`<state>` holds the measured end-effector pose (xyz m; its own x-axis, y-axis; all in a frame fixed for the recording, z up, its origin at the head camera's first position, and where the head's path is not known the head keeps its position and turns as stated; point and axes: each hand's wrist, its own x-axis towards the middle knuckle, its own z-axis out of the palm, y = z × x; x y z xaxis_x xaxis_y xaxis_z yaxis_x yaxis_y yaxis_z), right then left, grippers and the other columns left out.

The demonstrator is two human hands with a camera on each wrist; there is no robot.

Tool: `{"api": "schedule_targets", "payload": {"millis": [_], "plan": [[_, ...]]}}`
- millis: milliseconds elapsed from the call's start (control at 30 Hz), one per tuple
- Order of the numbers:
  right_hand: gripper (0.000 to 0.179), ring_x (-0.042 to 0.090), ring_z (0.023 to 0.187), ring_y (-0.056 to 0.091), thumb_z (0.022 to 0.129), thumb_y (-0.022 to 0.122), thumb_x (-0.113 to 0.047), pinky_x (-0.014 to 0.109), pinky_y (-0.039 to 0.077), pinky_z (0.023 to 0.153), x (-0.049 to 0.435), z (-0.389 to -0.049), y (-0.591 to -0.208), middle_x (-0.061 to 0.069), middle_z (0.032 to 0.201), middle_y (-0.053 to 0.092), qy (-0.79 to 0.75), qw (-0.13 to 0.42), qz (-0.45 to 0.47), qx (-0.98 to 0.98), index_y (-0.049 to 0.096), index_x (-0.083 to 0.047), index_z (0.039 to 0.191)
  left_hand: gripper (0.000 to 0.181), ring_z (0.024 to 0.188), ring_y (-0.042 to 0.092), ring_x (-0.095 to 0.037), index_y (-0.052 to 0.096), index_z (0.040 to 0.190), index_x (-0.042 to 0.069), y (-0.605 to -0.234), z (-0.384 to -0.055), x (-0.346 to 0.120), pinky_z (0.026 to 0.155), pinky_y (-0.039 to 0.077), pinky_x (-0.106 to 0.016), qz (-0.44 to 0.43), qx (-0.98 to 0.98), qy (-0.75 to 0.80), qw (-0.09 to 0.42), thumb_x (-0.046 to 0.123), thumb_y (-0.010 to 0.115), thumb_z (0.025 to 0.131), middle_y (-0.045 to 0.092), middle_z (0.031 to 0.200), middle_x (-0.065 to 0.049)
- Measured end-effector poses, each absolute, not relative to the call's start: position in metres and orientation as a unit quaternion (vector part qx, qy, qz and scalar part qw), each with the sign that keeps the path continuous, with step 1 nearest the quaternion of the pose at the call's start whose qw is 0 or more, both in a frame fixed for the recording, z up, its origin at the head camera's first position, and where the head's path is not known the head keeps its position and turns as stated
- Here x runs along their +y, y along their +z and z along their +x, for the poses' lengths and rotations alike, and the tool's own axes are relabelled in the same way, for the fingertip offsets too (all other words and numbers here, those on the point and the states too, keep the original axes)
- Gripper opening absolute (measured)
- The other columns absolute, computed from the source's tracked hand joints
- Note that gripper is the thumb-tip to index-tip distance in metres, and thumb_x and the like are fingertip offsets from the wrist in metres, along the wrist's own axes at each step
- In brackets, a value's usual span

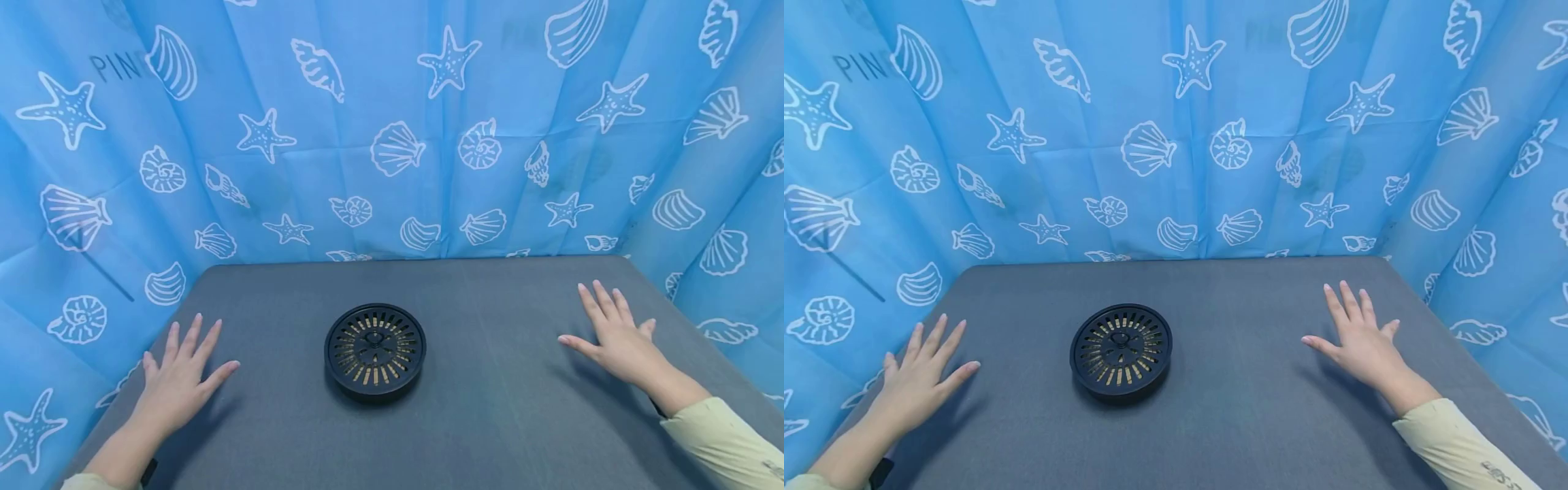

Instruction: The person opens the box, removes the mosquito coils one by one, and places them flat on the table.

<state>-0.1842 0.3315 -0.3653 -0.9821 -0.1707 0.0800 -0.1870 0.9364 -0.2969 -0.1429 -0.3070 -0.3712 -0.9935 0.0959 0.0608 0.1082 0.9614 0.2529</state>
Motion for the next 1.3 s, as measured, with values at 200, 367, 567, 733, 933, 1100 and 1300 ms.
{"api": "schedule_targets", "payload": {"millis": [200, 367, 567, 733, 933, 1100, 1300], "plan": [[0.103, 0.052, 0.140, -0.012, 0.091, 0.060, -0.054, 0.086, -0.004, 0.084, 0.319, -0.184, -0.359, 0.030, 0.157, -0.005, 0.169, 0.030, 0.097, -0.980, -0.003, -0.004, 0.155, 0.084, 0.139, -0.013, -0.054, 0.017, 0.155, 0.005, -0.368, -0.139, -0.299, 0.093, -0.008, -0.081, -0.064, -0.986, -0.153, 0.025, 0.055, 0.050, 0.096, 0.002, 0.157, -0.029], [0.108, 0.052, 0.140, -0.010, 0.088, 0.066, -0.050, 0.083, -0.001, 0.090, 0.303, -0.180, -0.356, 0.031, 0.156, -0.007, 0.210, 0.020, 0.086, -0.974, -0.006, -0.001, 0.153, 0.079, 0.140, -0.005, -0.055, 0.021, 0.154, 0.005, -0.364, -0.137, -0.285, 0.095, 0.000, -0.081, -0.076, -0.975, -0.205, 0.034, 0.049, 0.054, 0.097, 0.012, 0.156, -0.031], [0.114, 0.052, 0.140, -0.008, 0.085, 0.076, -0.034, 0.077, 0.007, 0.099, 0.280, -0.175, -0.353, 0.032, 0.155, -0.010, 0.299, -0.002, 0.097, -0.949, -0.008, 0.004, 0.151, 0.076, 0.140, 0.006, -0.055, 0.026, 0.152, 0.002, -0.357, -0.135, -0.264, 0.096, 0.008, -0.079, -0.069, -0.955, -0.286, 0.031, 0.043, 0.058, 0.096, 0.023, 0.153, -0.031], [0.115, 0.051, 0.141, -0.006, 0.084, 0.077, -0.025, 0.074, 0.013, 0.101, 0.261, -0.171, -0.350, 0.030, 0.156, -0.012, 0.370, -0.023, 0.114, -0.922, -0.012, 0.000, 0.152, 0.081, 0.141, 0.015, -0.049, 0.021, 0.155, 0.006, -0.350, -0.133, -0.244, 0.104, 0.017, -0.070, -0.050, -0.937, -0.345, -0.003, 0.045, 0.059, 0.095, 0.022, 0.155, -0.026], [0.115, 0.050, 0.142, 0.003, 0.082, 0.079, -0.025, 0.072, 0.016, 0.103, 0.235, -0.166, -0.349, 0.026, 0.159, -0.005, 0.424, -0.024, 0.119, -0.897, -0.009, -0.005, 0.154, 0.080, 0.140, 0.026, -0.042, 0.017, 0.156, 0.009, -0.349, -0.131, -0.226, 0.107, 0.028, -0.060, -0.056, -0.914, -0.403, -0.011, 0.040, 0.060, 0.096, 0.025, 0.156, -0.022], [0.109, 0.048, 0.143, 0.009, 0.085, 0.076, -0.019, 0.070, 0.019, 0.103, 0.220, -0.160, -0.351, 0.024, 0.160, 0.003, 0.472, -0.035, 0.142, -0.869, -0.006, -0.004, 0.154, 0.078, 0.138, 0.032, -0.040, 0.018, 0.156, 0.009, -0.353, -0.128, -0.213, 0.104, 0.036, -0.053, -0.059, -0.885, -0.462, -0.016, 0.031, 0.063, 0.096, 0.029, 0.154, -0.022], [0.102, 0.045, 0.144, 0.006, 0.087, 0.074, -0.019, 0.071, 0.016, 0.104, 0.205, -0.157, -0.356, 0.024, 0.159, 0.007, 0.514, -0.077, 0.147, -0.842, 0.000, -0.003, 0.155, 0.070, 0.134, 0.041, -0.037, 0.029, 0.153, 0.009, -0.359, -0.126, -0.199, 0.102, 0.040, -0.051, -0.062, -0.869, -0.491, -0.003, 0.019, 0.065, 0.094, 0.038, 0.150, -0.020]]}}
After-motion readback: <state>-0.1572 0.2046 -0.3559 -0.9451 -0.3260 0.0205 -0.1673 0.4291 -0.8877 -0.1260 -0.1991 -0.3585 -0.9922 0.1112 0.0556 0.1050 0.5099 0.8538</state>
